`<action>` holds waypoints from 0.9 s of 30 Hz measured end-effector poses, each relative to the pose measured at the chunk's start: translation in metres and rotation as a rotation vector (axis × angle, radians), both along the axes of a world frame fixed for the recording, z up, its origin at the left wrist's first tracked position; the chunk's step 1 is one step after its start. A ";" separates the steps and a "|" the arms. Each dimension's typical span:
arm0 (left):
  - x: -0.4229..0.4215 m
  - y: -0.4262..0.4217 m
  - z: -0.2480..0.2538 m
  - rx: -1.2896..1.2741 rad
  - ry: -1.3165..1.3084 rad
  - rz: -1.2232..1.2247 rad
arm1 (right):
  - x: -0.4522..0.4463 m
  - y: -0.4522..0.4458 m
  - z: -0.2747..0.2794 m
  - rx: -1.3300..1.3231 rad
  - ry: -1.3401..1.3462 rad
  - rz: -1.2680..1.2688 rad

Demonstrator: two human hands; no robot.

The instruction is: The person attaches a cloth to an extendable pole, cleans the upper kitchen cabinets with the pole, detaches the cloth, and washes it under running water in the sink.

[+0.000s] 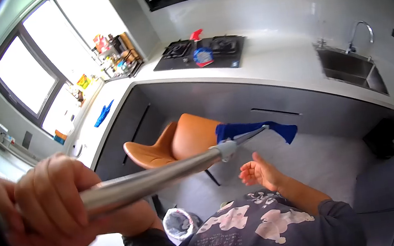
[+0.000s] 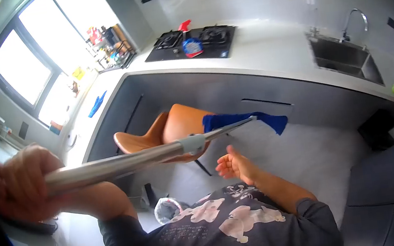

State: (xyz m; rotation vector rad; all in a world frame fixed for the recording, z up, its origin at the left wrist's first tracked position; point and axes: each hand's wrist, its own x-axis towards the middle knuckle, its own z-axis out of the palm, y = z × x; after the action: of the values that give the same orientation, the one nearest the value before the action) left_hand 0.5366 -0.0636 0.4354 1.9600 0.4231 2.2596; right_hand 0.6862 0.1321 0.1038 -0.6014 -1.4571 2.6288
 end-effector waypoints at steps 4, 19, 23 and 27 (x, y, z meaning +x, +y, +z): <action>-0.057 -0.030 -0.001 0.035 0.080 -0.335 | -0.091 -0.023 0.034 -0.771 0.170 -0.435; -0.315 -0.069 -0.118 0.117 -0.178 2.148 | -0.212 0.094 0.015 -0.745 0.699 -0.960; -0.347 -0.094 -0.167 -0.406 0.537 2.288 | -0.226 0.124 0.012 -0.637 0.835 -0.878; -0.345 -0.095 -0.181 -0.945 0.899 1.838 | -0.228 0.169 -0.002 -0.493 0.977 -0.768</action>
State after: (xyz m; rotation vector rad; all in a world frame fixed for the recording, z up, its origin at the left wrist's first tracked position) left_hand 0.1914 -0.1583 0.2545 1.7008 3.3966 0.3188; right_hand 0.4586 0.3008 0.1021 0.1359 -0.2172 2.0664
